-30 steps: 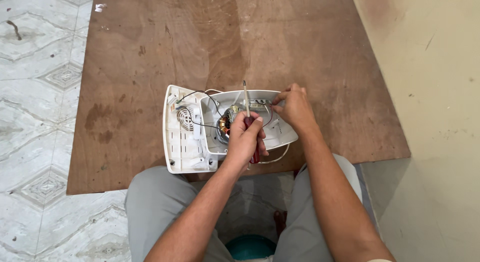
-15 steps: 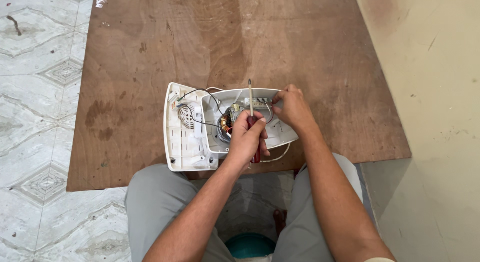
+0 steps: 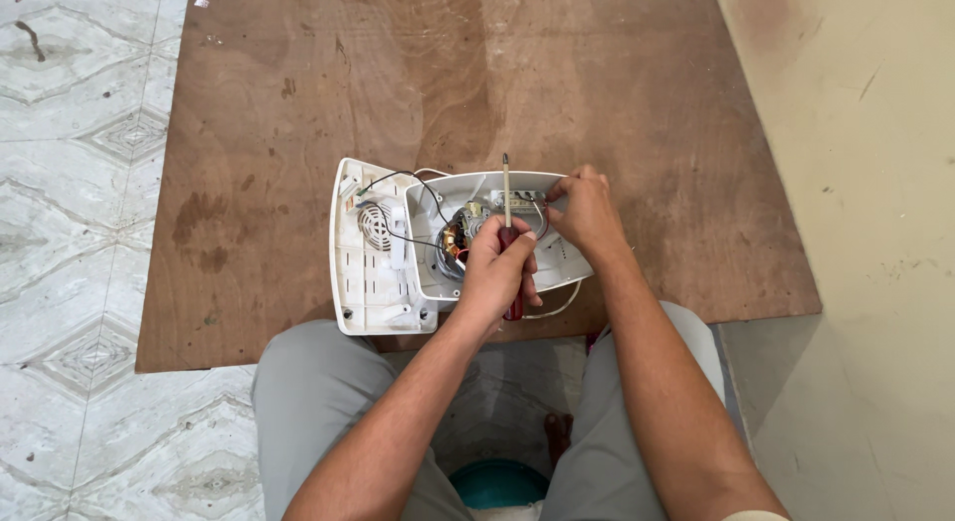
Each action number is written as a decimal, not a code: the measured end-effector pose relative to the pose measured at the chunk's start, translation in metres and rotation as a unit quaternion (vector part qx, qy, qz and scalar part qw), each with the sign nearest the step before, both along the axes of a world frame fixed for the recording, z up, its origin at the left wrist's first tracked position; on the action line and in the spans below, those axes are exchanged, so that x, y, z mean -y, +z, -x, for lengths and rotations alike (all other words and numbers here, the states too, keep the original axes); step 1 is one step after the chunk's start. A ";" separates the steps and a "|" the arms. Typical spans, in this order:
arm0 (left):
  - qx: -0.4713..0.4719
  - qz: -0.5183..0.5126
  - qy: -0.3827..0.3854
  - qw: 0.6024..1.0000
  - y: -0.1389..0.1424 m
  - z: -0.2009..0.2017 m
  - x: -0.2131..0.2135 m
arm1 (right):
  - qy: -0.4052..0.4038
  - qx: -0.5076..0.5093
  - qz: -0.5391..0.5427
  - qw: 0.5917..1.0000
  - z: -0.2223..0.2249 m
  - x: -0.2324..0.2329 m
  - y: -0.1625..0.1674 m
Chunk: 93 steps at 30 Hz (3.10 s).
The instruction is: The person sits with an open white electric appliance on their lap and a wooden board in front of them. They use a red-handled screwdriver to loosen screws inside the casing, disconnect wires, and remove a switch control panel with knobs, then work on the panel's terminals by hand.
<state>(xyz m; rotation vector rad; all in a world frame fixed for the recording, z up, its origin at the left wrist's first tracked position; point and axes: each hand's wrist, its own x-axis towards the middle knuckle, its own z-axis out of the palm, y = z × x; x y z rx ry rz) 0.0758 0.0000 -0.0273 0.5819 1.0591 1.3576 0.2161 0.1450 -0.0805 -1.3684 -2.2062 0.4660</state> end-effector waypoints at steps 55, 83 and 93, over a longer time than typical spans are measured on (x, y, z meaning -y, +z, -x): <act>-0.025 -0.003 -0.020 0.999 -0.001 0.000 -0.001 | -0.012 -0.026 0.027 0.999 -0.002 0.002 0.000; -0.062 -0.010 -0.047 0.997 0.008 0.000 0.002 | -0.110 -0.158 0.112 0.975 -0.087 -0.025 0.015; -0.236 0.001 -0.215 0.948 0.039 -0.017 0.023 | -0.104 0.101 0.282 0.949 -0.099 -0.028 -0.022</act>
